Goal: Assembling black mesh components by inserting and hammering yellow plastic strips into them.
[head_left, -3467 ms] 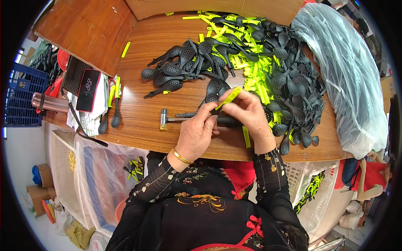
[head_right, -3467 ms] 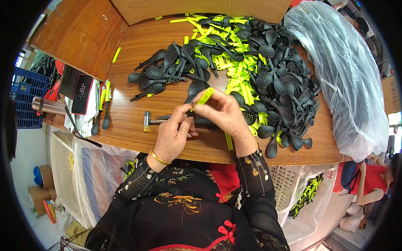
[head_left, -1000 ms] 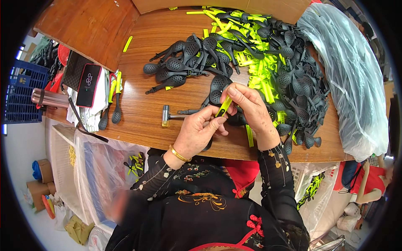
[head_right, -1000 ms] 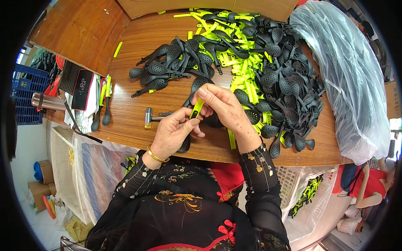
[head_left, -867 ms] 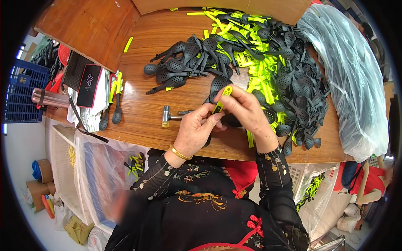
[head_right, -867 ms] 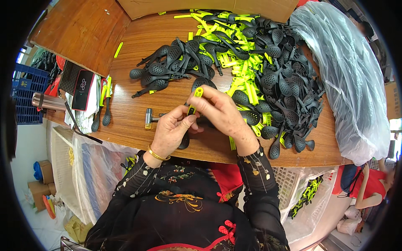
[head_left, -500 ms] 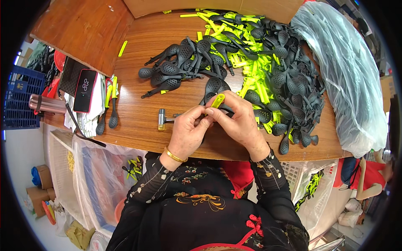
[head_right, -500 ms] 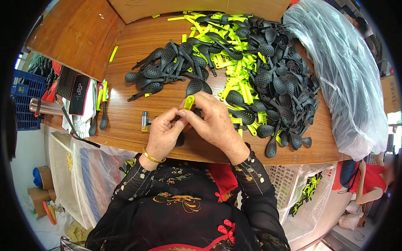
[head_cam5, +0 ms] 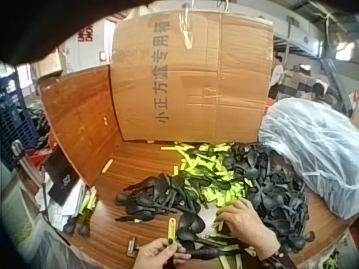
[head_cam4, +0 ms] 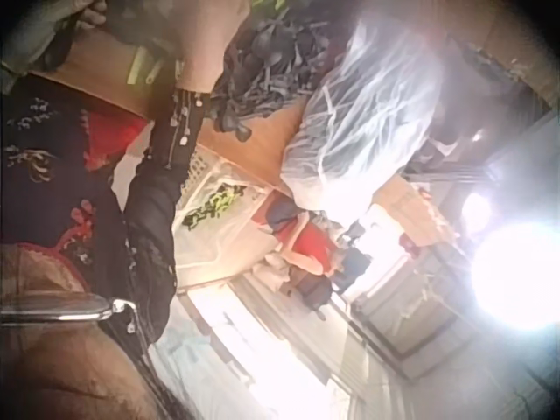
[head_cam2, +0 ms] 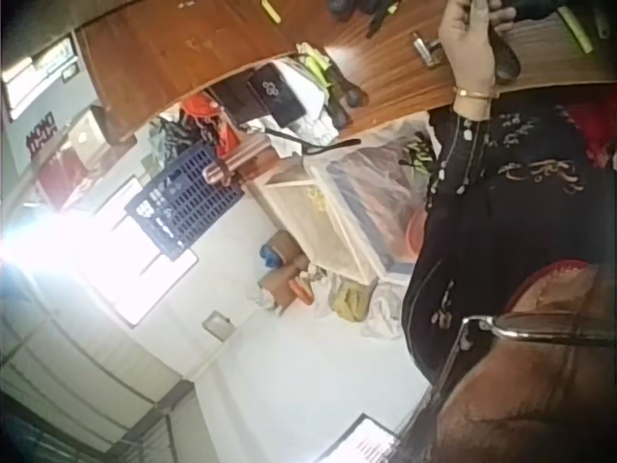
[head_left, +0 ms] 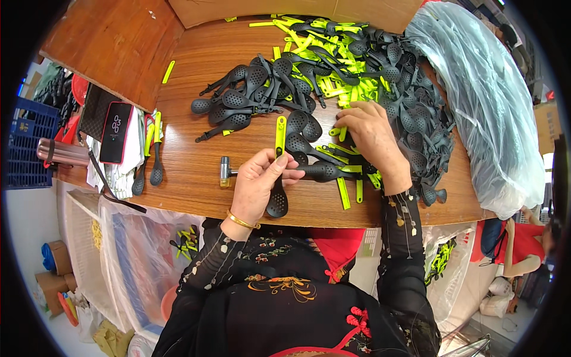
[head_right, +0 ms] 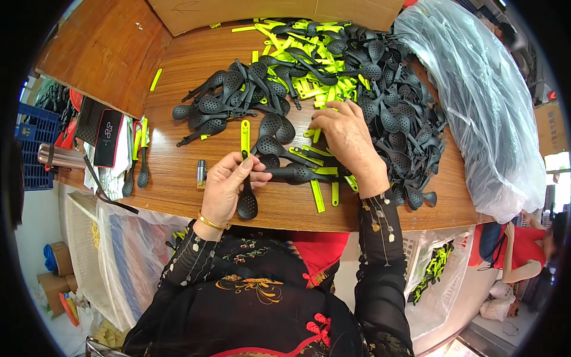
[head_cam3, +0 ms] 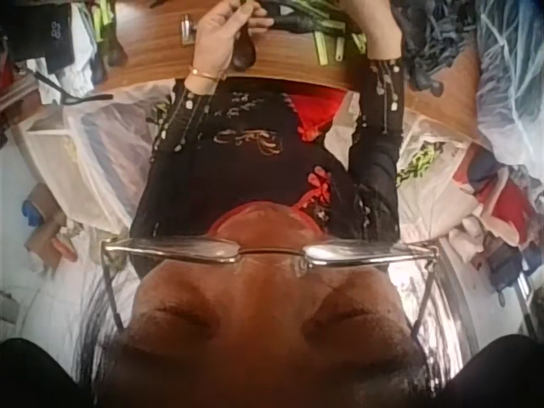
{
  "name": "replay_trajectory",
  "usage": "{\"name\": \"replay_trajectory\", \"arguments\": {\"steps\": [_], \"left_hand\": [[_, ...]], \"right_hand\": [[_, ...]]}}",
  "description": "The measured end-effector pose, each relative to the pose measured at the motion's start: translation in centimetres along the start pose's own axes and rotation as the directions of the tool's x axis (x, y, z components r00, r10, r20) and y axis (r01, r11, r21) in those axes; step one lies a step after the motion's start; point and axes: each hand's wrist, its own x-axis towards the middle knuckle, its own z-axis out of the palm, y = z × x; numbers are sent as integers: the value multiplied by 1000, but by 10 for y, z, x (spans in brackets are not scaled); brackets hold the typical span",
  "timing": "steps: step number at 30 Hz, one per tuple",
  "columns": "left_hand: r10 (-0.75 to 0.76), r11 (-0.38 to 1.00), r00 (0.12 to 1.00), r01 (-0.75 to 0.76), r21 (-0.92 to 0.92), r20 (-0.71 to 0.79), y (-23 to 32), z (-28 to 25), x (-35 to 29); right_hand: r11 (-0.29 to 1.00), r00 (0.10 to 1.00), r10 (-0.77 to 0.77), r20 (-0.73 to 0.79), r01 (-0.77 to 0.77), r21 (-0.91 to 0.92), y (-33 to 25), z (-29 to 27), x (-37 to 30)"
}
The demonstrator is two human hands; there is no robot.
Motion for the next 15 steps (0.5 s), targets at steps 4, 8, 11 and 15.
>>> {"name": "replay_trajectory", "arguments": {"steps": [4,8,11,15], "left_hand": [[-3,1000,1000,4,16,-17,-2,3,-1],[21,998,999,-19,65,-28,-6,-1,-1],[51,998,998,-52,19,35,-7,8,2],[63,995,997,-66,77,46,-5,12,-1]], "right_hand": [[993,995,69,-72,-61,106,-2,-3,2],[662,951,308,-16,-202,722,-45,-16,9],[-51,910,338,239,-236,970,-86,-8,10],[-29,898,421,128,-127,991,-96,11,18]]}}
